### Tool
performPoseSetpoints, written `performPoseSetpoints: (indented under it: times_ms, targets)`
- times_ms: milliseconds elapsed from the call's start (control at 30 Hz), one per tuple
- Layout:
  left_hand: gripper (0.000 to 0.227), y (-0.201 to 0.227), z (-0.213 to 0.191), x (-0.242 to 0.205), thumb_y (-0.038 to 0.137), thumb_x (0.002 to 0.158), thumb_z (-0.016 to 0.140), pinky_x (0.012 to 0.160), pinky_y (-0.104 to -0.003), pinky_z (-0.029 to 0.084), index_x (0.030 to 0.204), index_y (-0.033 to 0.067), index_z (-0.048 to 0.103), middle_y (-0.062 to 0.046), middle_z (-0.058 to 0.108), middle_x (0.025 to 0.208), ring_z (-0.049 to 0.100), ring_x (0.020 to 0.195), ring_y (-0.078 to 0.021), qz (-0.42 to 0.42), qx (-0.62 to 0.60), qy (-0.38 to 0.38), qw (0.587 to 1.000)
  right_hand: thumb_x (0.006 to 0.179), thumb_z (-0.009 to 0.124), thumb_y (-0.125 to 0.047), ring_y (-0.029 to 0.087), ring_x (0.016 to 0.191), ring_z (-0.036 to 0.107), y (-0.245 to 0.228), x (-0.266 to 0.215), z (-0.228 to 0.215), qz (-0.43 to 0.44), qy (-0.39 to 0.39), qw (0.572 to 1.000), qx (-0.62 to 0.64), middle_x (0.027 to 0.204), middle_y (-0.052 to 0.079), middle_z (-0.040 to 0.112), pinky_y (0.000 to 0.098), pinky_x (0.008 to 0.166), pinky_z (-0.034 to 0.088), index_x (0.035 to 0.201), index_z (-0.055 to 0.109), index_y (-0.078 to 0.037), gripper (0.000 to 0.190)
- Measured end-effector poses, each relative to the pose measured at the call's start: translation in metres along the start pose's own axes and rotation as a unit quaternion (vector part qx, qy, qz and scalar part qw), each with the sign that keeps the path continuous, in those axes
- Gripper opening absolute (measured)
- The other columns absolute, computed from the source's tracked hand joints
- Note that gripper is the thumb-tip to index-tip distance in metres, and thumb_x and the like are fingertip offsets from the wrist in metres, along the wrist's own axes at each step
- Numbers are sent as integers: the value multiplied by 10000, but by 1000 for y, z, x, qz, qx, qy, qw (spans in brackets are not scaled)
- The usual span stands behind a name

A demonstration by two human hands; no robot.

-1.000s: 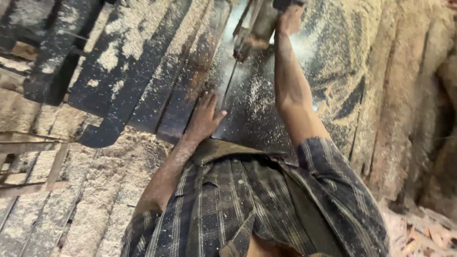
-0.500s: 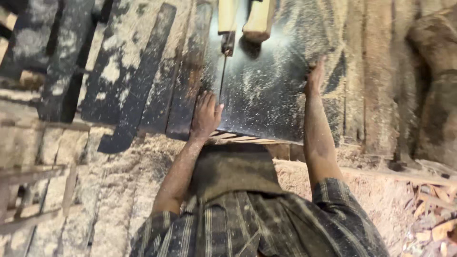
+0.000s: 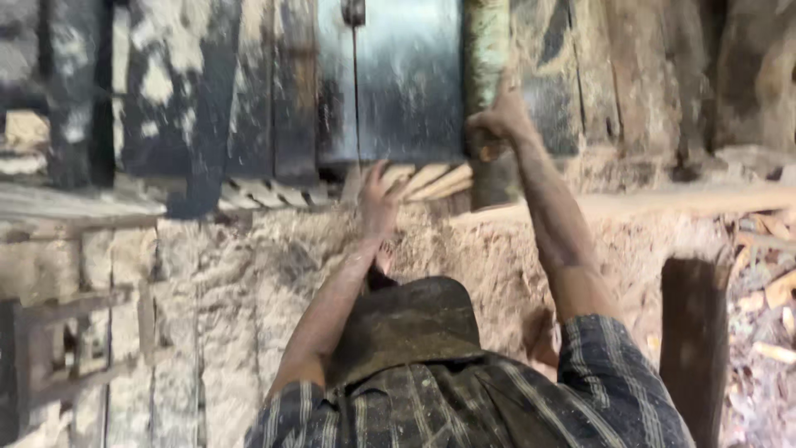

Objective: The person handles wooden logs by positioning them on a table saw and pushing them through the blade to create planks, with assistance from another person who clears the cut pieces.

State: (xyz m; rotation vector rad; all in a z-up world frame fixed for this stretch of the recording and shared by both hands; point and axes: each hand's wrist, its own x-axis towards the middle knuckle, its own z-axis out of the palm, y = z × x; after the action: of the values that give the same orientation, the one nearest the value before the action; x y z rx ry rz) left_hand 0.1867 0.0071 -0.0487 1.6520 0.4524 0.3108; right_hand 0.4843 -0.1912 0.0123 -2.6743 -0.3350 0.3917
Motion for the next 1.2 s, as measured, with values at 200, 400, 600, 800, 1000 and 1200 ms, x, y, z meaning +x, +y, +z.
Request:
performPoseSetpoints:
  times_ms: [200,400,600,800,1000,1200]
  targets:
    - [937,13,35,-154,316,744,897,1115,-417,449,1476,62,369,-119,564,1348,558,1274,-263,-136,-228,-184,946,684,988,-426,588,1372,380,-19,-211,117,-101,33,994,10,1473,471,329,584,1136,394,1617,-61,18,1473]
    - [895,-1,-38,-350,233,708,862,1050,-412,521,1468,35,433,-132,634,1280,636,1191,-273,-197,-282,-160,925,662,906,-507,503,1670,89,-28,-456,157,-222,-11,951,215,1797,322,-1,614,1351,166,1740,-80,-77,1524]
    - [923,-42,-56,-492,241,727,842,850,-399,623,1499,119,350,-56,621,1180,586,893,-185,-364,-262,-122,885,513,885,-701,476,1597,50,-15,-616,189,-151,-169,943,242,1693,317,18,595,1260,154,1614,-164,36,1690]
    - [1167,-62,-53,-521,94,698,864,864,-360,546,1652,100,192,-99,556,1225,588,1034,-196,-269,-243,-103,926,606,930,-648,508,1593,6,7,-639,218,-141,-176,960,168,1689,360,-15,584,1272,160,1613,-134,36,1617]
    - [1273,-22,-72,-461,24,649,749,1018,-392,518,1625,102,-65,-132,510,1447,585,1259,-287,-198,-217,-124,948,581,891,-648,492,1596,54,-23,-593,205,-124,-143,963,191,1696,332,7,553,1287,167,1618,-94,32,1583]
    - [1210,-13,-81,-425,36,633,742,1056,-410,527,1625,48,49,-169,563,1413,602,1273,-299,-162,-270,-128,941,594,870,-686,502,1587,71,-32,-566,210,-136,-146,965,173,1687,345,18,567,1277,170,1624,-103,44,1594]
